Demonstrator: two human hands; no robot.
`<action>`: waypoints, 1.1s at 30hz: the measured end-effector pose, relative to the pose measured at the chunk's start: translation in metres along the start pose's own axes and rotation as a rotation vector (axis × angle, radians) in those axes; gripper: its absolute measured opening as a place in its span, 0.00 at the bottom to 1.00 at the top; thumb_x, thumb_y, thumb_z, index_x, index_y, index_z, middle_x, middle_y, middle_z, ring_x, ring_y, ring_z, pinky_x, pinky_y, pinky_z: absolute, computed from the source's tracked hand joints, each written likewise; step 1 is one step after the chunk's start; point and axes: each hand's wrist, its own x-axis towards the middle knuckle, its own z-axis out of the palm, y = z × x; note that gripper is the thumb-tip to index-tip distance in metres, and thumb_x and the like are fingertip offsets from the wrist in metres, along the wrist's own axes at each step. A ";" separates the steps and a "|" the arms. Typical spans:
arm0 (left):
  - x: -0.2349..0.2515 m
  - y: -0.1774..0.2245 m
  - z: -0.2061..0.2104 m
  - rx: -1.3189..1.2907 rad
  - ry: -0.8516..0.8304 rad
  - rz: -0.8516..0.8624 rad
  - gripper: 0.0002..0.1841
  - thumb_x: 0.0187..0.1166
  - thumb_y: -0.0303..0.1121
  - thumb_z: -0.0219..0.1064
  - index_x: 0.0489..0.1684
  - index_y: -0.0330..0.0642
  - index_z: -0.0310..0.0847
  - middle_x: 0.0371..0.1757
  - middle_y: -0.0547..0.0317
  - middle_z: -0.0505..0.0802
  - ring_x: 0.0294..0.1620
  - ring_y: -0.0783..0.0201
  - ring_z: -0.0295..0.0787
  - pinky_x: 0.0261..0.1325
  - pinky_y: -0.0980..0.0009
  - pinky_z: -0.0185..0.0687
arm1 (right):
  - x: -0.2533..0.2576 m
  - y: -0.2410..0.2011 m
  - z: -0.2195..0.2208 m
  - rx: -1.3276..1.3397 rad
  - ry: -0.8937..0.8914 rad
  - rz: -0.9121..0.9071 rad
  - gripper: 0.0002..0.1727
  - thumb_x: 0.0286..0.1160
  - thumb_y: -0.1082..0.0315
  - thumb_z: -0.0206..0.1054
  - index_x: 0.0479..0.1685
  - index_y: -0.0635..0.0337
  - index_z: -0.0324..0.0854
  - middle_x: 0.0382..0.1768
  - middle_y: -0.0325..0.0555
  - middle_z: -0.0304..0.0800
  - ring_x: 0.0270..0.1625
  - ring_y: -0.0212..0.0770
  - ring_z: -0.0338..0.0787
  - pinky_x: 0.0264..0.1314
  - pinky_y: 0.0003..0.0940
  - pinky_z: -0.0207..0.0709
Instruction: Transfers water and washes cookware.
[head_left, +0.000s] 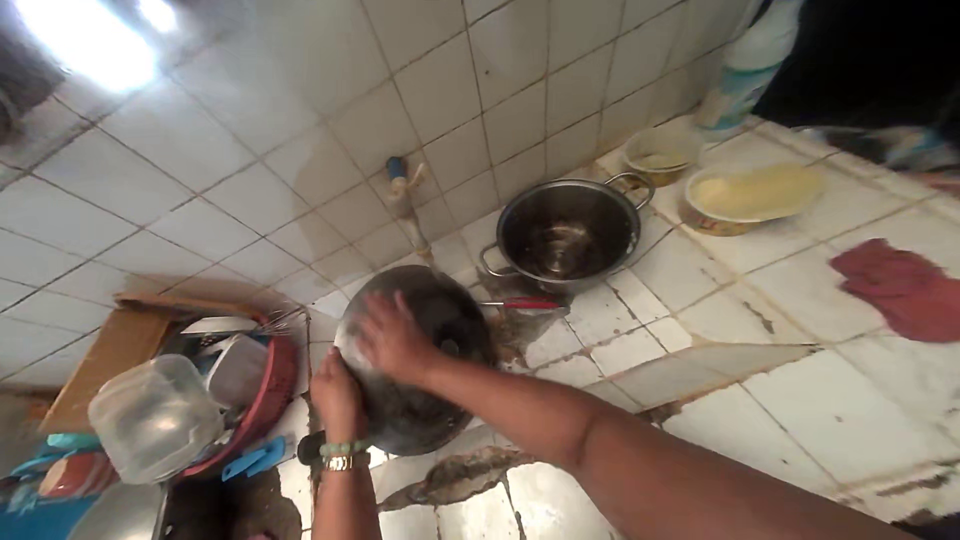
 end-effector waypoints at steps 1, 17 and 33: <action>-0.003 -0.001 -0.001 0.016 0.021 0.000 0.27 0.95 0.44 0.47 0.44 0.28 0.85 0.38 0.44 0.89 0.40 0.56 0.85 0.50 0.52 0.80 | 0.020 0.012 -0.014 0.050 -0.039 0.109 0.27 0.93 0.56 0.54 0.80 0.64 0.75 0.85 0.63 0.69 0.91 0.58 0.63 0.95 0.62 0.42; -0.028 -0.010 -0.007 0.013 0.076 0.011 0.28 0.95 0.44 0.46 0.39 0.28 0.84 0.33 0.46 0.86 0.37 0.57 0.84 0.47 0.52 0.78 | 0.002 0.085 -0.036 0.198 0.035 0.454 0.30 0.96 0.51 0.48 0.82 0.65 0.69 0.74 0.65 0.80 0.77 0.60 0.81 0.81 0.55 0.72; -0.088 -0.076 -0.006 0.165 0.056 1.270 0.28 0.91 0.49 0.50 0.23 0.39 0.82 0.20 0.53 0.86 0.24 0.59 0.87 0.34 0.67 0.85 | -0.130 0.105 -0.093 -0.120 -0.029 -0.413 0.27 0.46 0.70 0.88 0.52 0.64 0.89 0.49 0.63 0.91 0.61 0.68 0.88 0.79 0.67 0.68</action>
